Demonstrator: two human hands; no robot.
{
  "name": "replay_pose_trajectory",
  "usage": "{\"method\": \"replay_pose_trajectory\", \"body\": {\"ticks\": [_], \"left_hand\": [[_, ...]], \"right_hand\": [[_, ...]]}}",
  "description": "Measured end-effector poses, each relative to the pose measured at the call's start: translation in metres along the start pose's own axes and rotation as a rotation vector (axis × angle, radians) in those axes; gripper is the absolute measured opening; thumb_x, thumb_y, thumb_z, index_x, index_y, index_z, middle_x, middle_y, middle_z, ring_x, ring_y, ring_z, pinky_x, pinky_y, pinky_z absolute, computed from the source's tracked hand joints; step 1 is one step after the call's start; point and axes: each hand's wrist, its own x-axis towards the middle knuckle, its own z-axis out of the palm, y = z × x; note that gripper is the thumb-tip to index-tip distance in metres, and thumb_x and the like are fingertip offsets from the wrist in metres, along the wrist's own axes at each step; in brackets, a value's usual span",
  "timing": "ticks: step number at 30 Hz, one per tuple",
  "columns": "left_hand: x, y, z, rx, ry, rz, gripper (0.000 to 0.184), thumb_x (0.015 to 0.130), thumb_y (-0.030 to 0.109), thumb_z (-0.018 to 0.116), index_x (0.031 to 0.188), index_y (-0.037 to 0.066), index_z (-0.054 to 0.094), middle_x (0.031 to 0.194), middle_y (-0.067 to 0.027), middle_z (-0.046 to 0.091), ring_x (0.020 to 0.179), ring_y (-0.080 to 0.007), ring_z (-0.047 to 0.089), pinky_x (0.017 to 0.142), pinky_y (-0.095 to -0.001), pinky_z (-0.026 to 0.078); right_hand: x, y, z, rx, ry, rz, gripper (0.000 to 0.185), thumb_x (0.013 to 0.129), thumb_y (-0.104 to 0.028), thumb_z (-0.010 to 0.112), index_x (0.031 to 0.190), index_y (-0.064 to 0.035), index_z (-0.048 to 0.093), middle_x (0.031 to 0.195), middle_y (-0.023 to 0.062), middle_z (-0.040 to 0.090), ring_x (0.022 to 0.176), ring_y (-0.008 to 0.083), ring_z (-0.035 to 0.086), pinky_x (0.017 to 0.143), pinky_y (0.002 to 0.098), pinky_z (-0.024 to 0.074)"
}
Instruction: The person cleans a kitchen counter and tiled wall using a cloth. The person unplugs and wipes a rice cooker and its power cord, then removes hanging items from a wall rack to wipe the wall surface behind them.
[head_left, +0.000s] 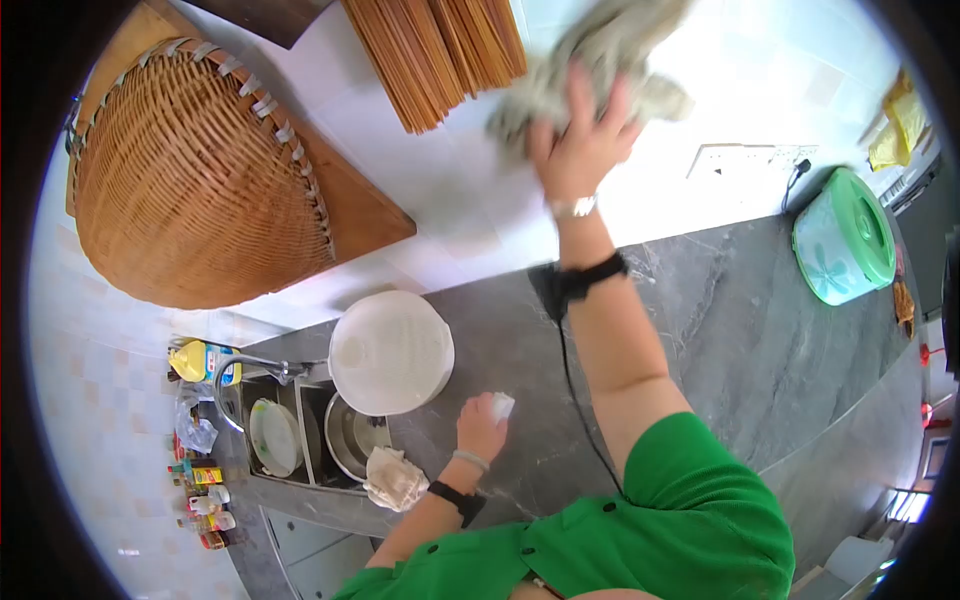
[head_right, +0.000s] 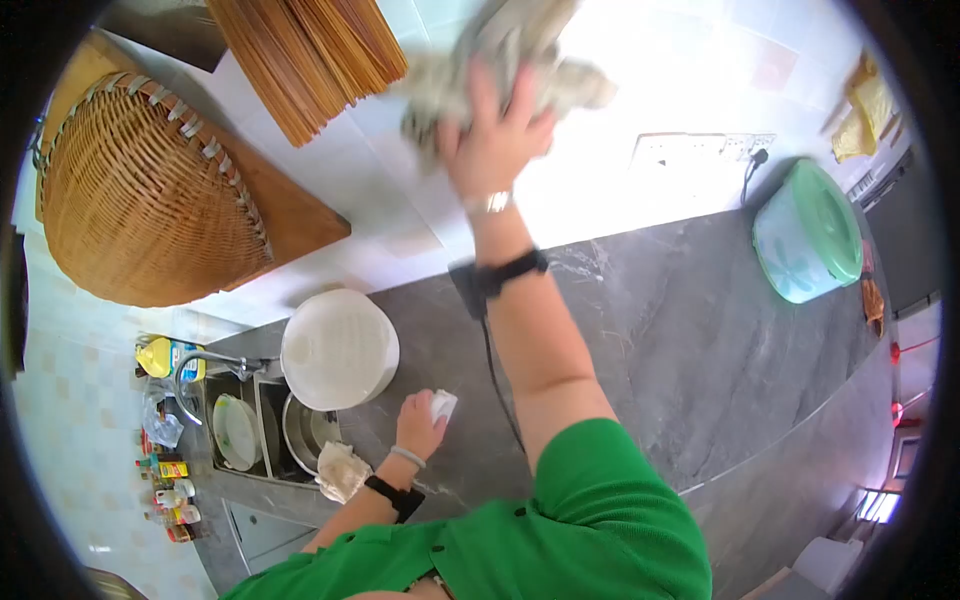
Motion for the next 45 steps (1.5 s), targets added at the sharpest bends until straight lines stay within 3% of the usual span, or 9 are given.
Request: {"method": "replay_pose_trajectory", "body": {"ticks": [5, 18, 22, 25, 30, 36, 38, 40, 45], "left_hand": [[0.002, -0.002, -0.005, 0.014, -0.054, 0.066, 0.045, 0.070, 0.014, 0.064, 0.110, 0.004, 0.046, 0.099, -0.0182, 0.053, 0.094, -0.0378, 0.050, 0.080, -0.0458, 0.042], [0.007, -0.002, 0.004, -0.045, -0.052, 0.071, 0.047, 0.069, 0.011, 0.062, 0.112, 0.000, 0.045, 0.102, -0.0200, 0.051, 0.097, -0.0385, 0.046, 0.086, -0.0459, 0.038], [0.004, 0.002, -0.001, -0.046, -0.080, 0.055, 0.047, 0.070, 0.011, 0.062, 0.112, 0.000, 0.044, 0.103, -0.0207, 0.050, 0.098, -0.0388, 0.046, 0.087, -0.0460, 0.038], [0.003, 0.001, 0.002, -0.031, -0.070, 0.094, 0.047, 0.070, 0.011, 0.062, 0.112, 0.000, 0.044, 0.103, -0.0212, 0.050, 0.098, -0.0394, 0.046, 0.087, -0.0464, 0.037], [0.003, 0.002, 0.003, 0.000, -0.087, 0.074, 0.047, 0.073, 0.012, 0.062, 0.114, -0.001, 0.043, 0.104, -0.0206, 0.050, 0.099, -0.0391, 0.046, 0.087, -0.0450, 0.038], [0.007, 0.005, 0.009, 0.020, -0.081, 0.095, 0.046, 0.074, 0.013, 0.062, 0.113, -0.001, 0.045, 0.104, -0.0204, 0.050, 0.098, -0.0388, 0.048, 0.087, -0.0442, 0.038], [0.009, 0.001, 0.008, 0.033, -0.101, 0.096, 0.046, 0.073, 0.013, 0.062, 0.113, -0.001, 0.045, 0.104, -0.0202, 0.050, 0.098, -0.0385, 0.048, 0.087, -0.0437, 0.039], [0.007, 0.001, 0.009, 0.016, -0.110, 0.084, 0.046, 0.073, 0.012, 0.063, 0.113, -0.001, 0.045, 0.103, -0.0200, 0.050, 0.097, -0.0382, 0.048, 0.086, -0.0432, 0.039], [0.012, 0.005, 0.006, -0.033, -0.108, 0.092, 0.045, 0.074, 0.012, 0.063, 0.113, -0.001, 0.045, 0.102, -0.0198, 0.050, 0.095, -0.0374, 0.048, 0.085, -0.0425, 0.039]], "right_hand": [[-0.201, 0.075, -0.011, -0.109, -0.571, -0.452, 0.039, 0.063, -0.020, 0.064, 0.098, -0.0363, 0.066, 0.118, -0.0046, 0.048, 0.090, 0.0369, 0.042, 0.075, 0.0502, 0.0352], [-0.042, -0.015, -0.007, -0.014, -0.423, -0.419, 0.060, 0.050, -0.024, 0.077, 0.107, -0.0276, 0.059, 0.121, 0.0041, 0.045, 0.100, 0.0366, 0.042, 0.078, 0.0499, 0.0337], [-0.124, 0.110, -0.005, -0.046, -0.171, -0.063, 0.052, 0.063, -0.037, 0.075, 0.104, -0.0105, 0.057, 0.126, 0.0183, 0.036, 0.107, 0.0379, 0.039, 0.086, 0.0527, 0.0330], [-0.203, 0.193, 0.015, 0.580, 0.195, 0.954, 0.053, 0.078, -0.024, 0.061, 0.126, -0.0081, 0.046, 0.133, 0.0197, 0.031, 0.120, 0.0381, 0.034, 0.095, 0.0504, 0.0333], [-0.178, 0.179, -0.013, -0.009, -0.079, 1.459, 0.060, 0.090, -0.022, 0.046, 0.141, -0.0045, 0.018, 0.142, 0.0236, 0.021, 0.129, 0.0364, 0.030, 0.099, 0.0432, 0.0391], [-0.245, 0.037, 0.032, 0.291, -0.168, 1.403, 0.077, 0.080, -0.008, 0.056, 0.137, 0.0099, 0.008, 0.139, 0.0304, 0.012, 0.133, 0.0386, 0.013, 0.110, 0.0430, 0.0130], [-0.266, 0.081, 0.058, -0.158, -0.357, 1.110, 0.075, 0.083, -0.012, 0.055, 0.136, 0.0108, 0.009, 0.138, 0.0315, 0.014, 0.131, 0.0396, 0.017, 0.109, 0.0438, 0.0157], [-0.219, 0.121, 0.027, 0.233, 0.094, 1.196, 0.070, 0.091, -0.027, 0.047, 0.135, 0.0126, 0.011, 0.139, 0.0276, 0.023, 0.128, 0.0382, 0.029, 0.106, 0.0437, 0.0266], [-0.089, 0.327, -0.055, 0.413, 0.316, 1.241, 0.032, 0.092, -0.020, 0.044, 0.115, 0.0029, 0.042, 0.112, 0.0215, 0.051, 0.096, 0.0321, 0.058, 0.090, 0.0495, 0.0482]]}}
